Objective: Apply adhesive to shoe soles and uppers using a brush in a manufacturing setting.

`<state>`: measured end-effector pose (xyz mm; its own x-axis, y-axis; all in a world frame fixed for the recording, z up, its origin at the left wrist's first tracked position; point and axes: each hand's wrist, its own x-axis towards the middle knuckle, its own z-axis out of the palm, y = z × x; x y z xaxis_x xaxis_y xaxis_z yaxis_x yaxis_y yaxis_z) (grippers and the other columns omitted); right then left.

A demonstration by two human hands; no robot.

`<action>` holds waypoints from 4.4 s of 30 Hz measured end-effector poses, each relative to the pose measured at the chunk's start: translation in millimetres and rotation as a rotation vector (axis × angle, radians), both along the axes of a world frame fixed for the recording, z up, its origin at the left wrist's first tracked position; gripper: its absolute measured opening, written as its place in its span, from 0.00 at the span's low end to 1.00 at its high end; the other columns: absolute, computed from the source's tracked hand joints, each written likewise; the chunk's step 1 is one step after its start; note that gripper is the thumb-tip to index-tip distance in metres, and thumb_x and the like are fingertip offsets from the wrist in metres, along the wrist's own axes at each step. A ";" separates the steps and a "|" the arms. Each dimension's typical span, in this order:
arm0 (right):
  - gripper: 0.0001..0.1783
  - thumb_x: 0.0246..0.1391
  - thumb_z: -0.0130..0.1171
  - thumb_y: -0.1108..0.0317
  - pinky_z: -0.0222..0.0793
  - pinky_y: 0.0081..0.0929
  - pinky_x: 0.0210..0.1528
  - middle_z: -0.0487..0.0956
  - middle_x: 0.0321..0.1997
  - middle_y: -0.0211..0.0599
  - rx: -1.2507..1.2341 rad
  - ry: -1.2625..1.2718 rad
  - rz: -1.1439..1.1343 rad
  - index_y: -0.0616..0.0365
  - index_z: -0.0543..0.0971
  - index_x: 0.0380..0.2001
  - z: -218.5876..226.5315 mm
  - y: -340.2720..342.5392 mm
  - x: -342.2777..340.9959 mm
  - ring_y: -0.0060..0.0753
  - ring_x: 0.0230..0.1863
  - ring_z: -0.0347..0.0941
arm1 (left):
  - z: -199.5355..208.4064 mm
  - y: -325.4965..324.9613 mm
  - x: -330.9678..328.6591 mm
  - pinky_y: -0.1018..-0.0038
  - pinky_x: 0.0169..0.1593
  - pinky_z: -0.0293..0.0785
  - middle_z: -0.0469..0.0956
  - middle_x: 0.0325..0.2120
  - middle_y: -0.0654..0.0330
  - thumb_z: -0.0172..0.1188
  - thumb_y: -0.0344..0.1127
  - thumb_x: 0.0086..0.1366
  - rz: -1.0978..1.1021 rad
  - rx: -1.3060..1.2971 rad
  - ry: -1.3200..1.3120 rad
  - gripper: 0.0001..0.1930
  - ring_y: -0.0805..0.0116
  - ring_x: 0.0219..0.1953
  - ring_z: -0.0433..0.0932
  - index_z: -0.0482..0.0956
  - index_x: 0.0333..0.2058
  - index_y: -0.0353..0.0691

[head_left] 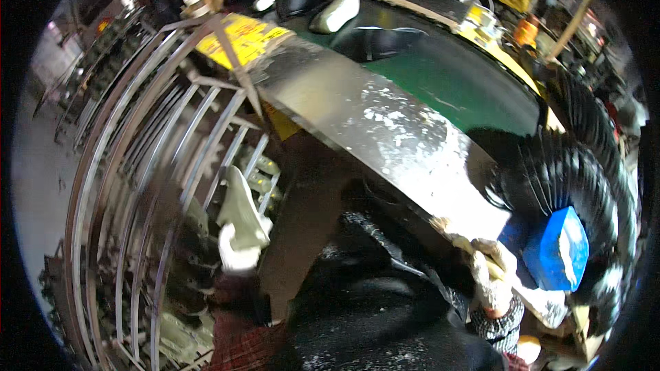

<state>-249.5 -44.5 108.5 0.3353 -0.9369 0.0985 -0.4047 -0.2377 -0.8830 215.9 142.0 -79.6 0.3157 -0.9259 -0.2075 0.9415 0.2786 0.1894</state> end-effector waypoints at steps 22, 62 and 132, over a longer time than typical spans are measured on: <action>0.16 0.57 0.59 0.57 0.61 0.20 0.26 0.71 0.19 0.23 -0.231 0.215 -0.848 0.60 0.80 0.27 56.4 -33.0 -270.8 0.15 0.23 0.65 | 140.0 -150.8 -255.2 0.52 0.55 0.65 0.70 0.48 0.42 0.60 0.53 0.53 -0.730 -0.130 -0.330 0.43 0.50 0.48 0.71 0.59 0.60 0.28; 0.08 0.58 0.61 0.68 0.74 0.19 0.35 0.82 0.34 0.34 0.217 -0.358 0.357 0.63 0.79 0.35 33.3 -67.7 29.0 0.21 0.33 0.77 | 60.2 -143.0 -201.5 0.47 0.28 0.79 0.78 0.37 0.34 0.39 0.71 0.63 -0.864 -0.087 0.253 0.43 0.34 0.32 0.80 0.69 0.56 0.34; 0.13 0.58 0.60 0.68 0.68 0.16 0.35 0.79 0.34 0.34 -0.444 -0.164 -0.685 0.67 0.78 0.41 80.7 -0.9 -228.0 0.21 0.30 0.72 | 183.8 -297.9 -328.7 0.82 0.09 0.56 0.65 0.11 0.71 0.64 0.61 0.56 -0.484 0.310 -0.784 0.23 0.79 0.06 0.57 0.76 0.45 0.56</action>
<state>-477.6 -45.4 189.2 -0.3459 -0.7906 0.5052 -0.4608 -0.3259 -0.8255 -112.8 -155.9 104.2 0.0679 -0.9316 -0.3570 0.5168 -0.2732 0.8113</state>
